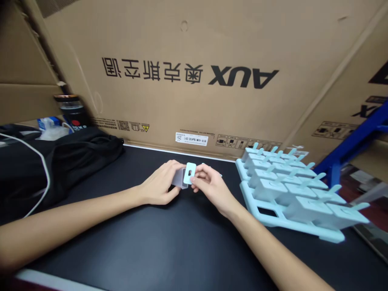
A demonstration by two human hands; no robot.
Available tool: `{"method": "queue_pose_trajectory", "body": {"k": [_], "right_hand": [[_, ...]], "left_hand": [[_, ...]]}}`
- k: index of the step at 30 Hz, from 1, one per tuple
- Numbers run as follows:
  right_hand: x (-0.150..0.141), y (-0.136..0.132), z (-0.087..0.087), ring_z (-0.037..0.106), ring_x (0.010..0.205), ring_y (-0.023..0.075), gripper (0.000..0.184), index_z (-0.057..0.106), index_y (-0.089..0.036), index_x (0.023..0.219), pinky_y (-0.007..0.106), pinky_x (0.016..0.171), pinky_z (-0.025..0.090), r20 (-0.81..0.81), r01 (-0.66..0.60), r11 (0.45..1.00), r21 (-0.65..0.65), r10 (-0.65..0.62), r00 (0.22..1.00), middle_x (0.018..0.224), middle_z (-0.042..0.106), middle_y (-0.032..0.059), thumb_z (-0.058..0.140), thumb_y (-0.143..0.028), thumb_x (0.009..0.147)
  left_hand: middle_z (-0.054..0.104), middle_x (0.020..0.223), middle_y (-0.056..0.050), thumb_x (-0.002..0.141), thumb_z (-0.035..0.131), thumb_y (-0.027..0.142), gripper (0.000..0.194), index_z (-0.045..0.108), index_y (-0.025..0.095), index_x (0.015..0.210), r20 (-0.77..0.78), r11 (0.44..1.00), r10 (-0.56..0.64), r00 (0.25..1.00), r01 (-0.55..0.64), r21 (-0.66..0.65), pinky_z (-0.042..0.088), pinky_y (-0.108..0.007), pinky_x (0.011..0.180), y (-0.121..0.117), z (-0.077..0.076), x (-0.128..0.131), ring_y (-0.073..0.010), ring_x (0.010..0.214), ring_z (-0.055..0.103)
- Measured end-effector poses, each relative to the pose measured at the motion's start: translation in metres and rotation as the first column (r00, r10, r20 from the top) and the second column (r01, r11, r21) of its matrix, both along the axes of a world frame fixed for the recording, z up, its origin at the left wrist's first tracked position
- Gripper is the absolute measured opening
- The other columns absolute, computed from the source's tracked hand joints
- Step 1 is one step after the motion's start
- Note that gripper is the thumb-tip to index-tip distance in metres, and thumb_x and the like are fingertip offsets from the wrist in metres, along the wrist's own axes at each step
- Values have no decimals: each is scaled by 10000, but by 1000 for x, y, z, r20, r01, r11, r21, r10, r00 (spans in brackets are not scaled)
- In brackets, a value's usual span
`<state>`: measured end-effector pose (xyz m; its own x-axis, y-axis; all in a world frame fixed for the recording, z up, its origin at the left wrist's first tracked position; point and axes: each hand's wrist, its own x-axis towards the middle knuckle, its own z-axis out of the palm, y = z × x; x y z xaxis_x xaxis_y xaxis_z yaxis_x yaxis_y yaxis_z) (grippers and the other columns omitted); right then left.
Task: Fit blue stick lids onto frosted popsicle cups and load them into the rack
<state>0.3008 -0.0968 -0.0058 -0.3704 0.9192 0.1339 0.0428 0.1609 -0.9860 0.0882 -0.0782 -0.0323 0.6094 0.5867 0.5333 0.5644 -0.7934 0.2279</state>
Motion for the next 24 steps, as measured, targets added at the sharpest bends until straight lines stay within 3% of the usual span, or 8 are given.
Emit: {"method": "queue_pose_trajectory", "body": {"k": [5, 10, 15, 18, 21, 24], "right_hand": [[-8, -7, 1, 543, 658, 106, 303, 521, -199, 823, 272, 668, 463, 47, -9, 999, -33, 11, 999, 712, 556, -36, 693, -448, 842], [-8, -6, -3, 548, 638, 108, 352, 510, -204, 794, 277, 670, 473, 163, 29, 998, 61, -39, 986, 694, 570, -33, 605, -528, 893], [-8, -5, -12, 549, 616, 108, 402, 563, -183, 812, 260, 632, 464, 250, -81, 994, 77, 59, 966, 682, 579, -15, 478, -545, 963], [-10, -8, -11, 547, 624, 107, 410, 565, -181, 801, 244, 631, 466, 297, -121, 988, 100, 87, 951, 684, 579, -10, 426, -516, 993], [-9, -9, -5, 583, 662, 107, 425, 554, -193, 793, 230, 666, 489, 527, -168, 958, 230, 23, 849, 722, 612, -4, 294, -419, 1042], [-1, 2, -1, 629, 833, 129, 289, 578, -201, 886, 247, 809, 490, 700, -151, 910, 385, -182, 691, 892, 669, 20, 319, -233, 1009]], "left_hand": [[525, 1192, -131, 815, 554, 262, 675, 291, 168, 1430, -11, 999, 40, 999, -40, -17, 460, -471, 928, 2, -2, 0, -297, 1066, 516], [512, 1203, -129, 885, 600, 514, 841, 142, 209, 1521, -31, 1000, 9, 999, -10, -27, 481, -470, 922, 3, -5, -2, -295, 1045, 539], [497, 1108, -66, 982, 435, 597, 575, 303, 300, 1456, -81, 994, -110, 991, 107, -34, 516, -352, 805, 6, -6, -5, -207, 897, 574], [523, 1079, -54, 968, 355, 682, 555, 423, 279, 1344, -80, 993, -112, 990, 109, -47, 511, -319, 733, 7, -6, -6, -194, 838, 590], [567, 1050, -47, 979, 313, 680, 535, 475, 246, 1247, -87, 993, -117, 989, 113, -47, 502, -302, 712, 5, -4, -6, -188, 811, 605], [584, 997, -32, 992, 346, 619, 464, 496, 236, 1205, -141, 995, -101, 985, 101, -6, 485, -285, 676, 2, -3, -5, -174, 753, 605]]}}
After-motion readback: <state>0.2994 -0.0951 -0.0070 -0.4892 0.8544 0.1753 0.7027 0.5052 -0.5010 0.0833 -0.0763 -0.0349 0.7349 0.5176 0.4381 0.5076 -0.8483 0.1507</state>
